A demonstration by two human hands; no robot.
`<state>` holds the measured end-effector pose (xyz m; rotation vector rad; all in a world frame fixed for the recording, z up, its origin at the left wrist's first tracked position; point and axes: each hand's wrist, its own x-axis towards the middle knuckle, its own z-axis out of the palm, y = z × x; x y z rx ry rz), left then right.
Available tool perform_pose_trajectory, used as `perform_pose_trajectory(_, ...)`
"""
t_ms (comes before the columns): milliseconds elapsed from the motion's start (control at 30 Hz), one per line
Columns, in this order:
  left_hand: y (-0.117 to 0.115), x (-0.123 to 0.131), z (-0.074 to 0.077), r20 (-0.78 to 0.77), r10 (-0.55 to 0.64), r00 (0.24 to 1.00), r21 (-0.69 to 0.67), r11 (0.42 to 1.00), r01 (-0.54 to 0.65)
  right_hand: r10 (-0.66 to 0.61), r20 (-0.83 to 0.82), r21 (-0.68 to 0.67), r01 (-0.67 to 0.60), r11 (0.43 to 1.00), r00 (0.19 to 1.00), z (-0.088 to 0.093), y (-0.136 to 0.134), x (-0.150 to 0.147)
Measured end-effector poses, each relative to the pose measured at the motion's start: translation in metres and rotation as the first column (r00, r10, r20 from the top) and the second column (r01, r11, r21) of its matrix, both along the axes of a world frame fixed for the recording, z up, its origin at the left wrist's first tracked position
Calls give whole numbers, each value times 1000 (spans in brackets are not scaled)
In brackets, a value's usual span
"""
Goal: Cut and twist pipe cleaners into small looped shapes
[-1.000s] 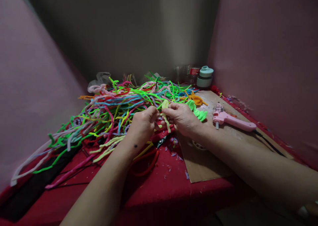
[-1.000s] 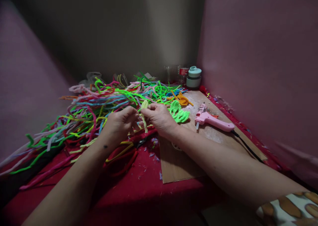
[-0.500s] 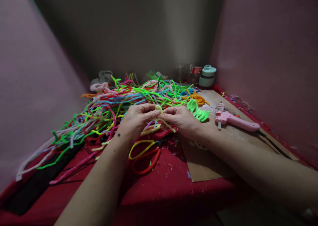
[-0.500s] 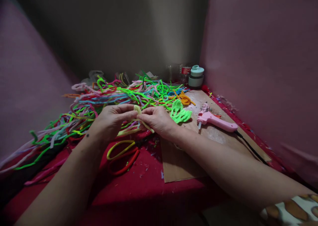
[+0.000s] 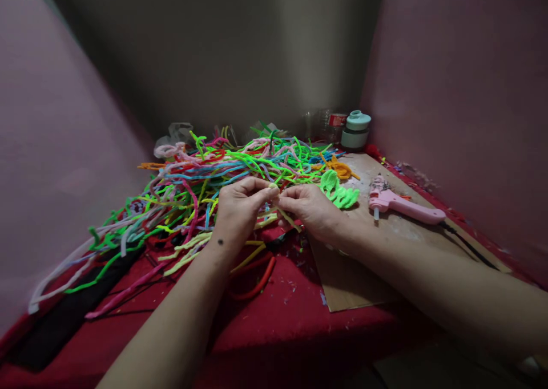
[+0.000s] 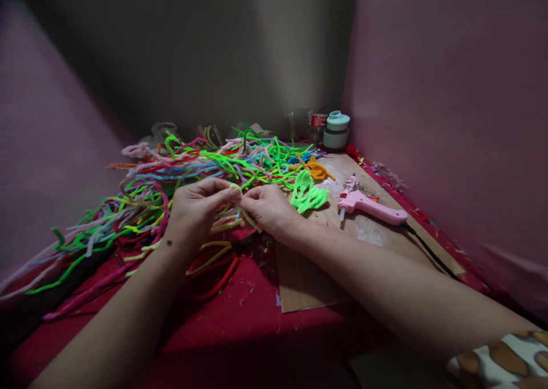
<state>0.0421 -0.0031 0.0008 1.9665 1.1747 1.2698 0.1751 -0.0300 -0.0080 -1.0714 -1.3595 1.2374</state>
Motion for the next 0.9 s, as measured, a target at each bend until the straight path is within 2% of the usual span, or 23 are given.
perform_pose_trajectory(33,0,1,0,-4,14,1000,8,1000,-14,3,2,12,-3,1000,1000,0,-1,0)
perform_pose_trajectory(133,-1,3,-2,-51,124,991,200,973,-112,-4,0,30,4,1000,1000,-1,-1,0)
perform_pose_trajectory(167,-1,3,-2,-48,135,990,212,970,-122,-5,-4,33,5,999,1000,-2,-1,0)
perform_pose_trajectory(200,-1,3,-2,-29,115,993,171,979,-109,-2,-6,36,3,999,1000,-2,-1,0)
perform_pose_trajectory(267,1,2,0,56,7,998,-15,1000,-6,6,2,40,-6,999,1000,-2,-1,0)
perform_pose_trajectory(333,3,-1,3,131,-108,986,-174,976,130,6,37,43,-7,999,999,-2,0,0)
perform_pose_trajectory(367,4,-3,4,135,-139,981,-208,964,165,-4,64,45,1,999,998,-2,0,0)
perform_pose_trajectory(433,5,-5,7,71,-128,989,-178,974,139,-24,117,52,18,999,993,-2,1,0)
perform_pose_trajectory(533,3,-4,8,-7,-46,999,-65,997,45,-33,132,54,27,998,991,-2,0,0)
perform_pose_trajectory(733,-2,1,5,180,33,983,-198,980,4,-30,60,74,26,997,998,0,-3,-2)
perform_pose_trajectory(800,1,-1,5,179,1,984,-209,977,37,-35,29,69,33,997,999,-1,-3,-1)
perform_pose_trajectory(900,6,-6,7,156,-142,977,-287,940,183,-51,10,66,50,997,999,-2,-3,0)
